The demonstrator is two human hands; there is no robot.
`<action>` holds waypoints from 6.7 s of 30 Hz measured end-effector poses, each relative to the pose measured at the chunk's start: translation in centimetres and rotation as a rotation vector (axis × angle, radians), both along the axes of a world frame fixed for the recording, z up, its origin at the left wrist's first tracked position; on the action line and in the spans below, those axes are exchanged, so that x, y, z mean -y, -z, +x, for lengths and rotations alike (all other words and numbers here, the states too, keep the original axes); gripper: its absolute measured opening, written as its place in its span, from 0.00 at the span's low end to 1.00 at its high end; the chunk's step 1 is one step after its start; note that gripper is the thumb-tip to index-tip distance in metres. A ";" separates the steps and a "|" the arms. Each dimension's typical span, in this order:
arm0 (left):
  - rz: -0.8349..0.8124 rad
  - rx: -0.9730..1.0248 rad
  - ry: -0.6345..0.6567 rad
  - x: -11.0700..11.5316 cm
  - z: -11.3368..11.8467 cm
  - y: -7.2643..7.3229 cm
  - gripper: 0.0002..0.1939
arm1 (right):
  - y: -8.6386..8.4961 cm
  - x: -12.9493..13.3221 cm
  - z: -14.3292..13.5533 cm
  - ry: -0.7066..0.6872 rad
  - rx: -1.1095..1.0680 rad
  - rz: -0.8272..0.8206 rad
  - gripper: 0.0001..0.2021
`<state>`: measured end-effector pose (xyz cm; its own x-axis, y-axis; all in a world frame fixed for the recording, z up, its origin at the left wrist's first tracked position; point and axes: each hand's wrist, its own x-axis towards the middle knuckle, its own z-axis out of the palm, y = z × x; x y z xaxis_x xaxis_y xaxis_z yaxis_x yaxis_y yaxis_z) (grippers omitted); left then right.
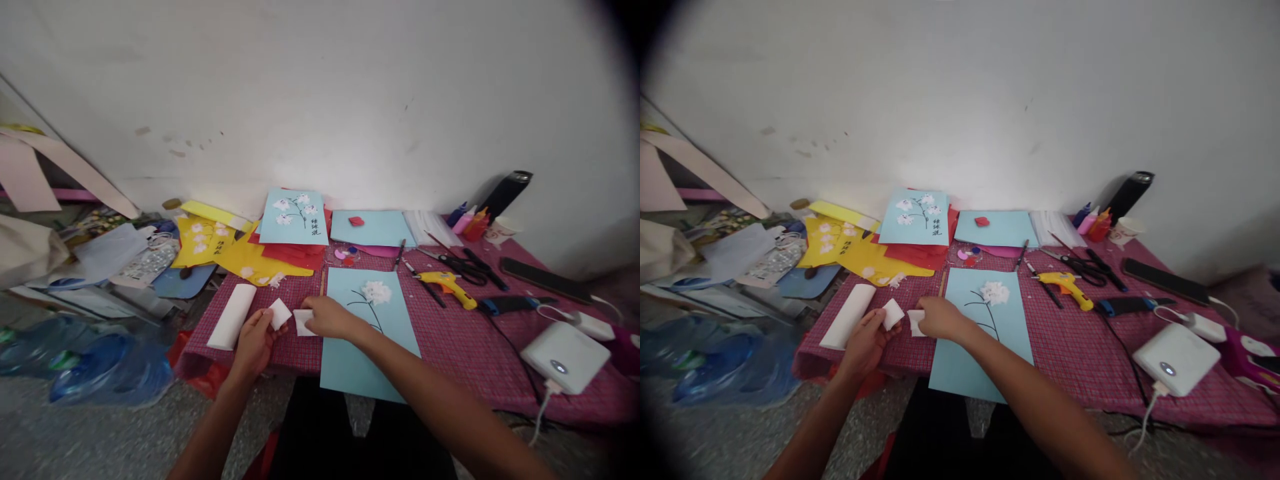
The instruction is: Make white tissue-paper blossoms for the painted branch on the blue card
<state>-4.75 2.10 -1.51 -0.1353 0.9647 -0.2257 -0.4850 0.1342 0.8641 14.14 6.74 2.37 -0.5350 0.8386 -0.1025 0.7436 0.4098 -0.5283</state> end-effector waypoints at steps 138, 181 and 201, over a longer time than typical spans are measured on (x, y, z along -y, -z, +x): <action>0.340 -0.606 0.511 -11.3 13.2 -1.8 0.17 | 1.4 -3.8 12.6 0.510 -0.846 0.064 0.12; 0.462 -0.703 0.439 -10.9 13.2 -2.5 0.12 | 0.8 -3.5 12.0 0.515 -0.847 -0.002 0.08; 0.344 -0.410 0.452 -11.1 13.6 -2.2 0.12 | 0.9 -2.9 11.4 0.514 -0.667 0.184 0.10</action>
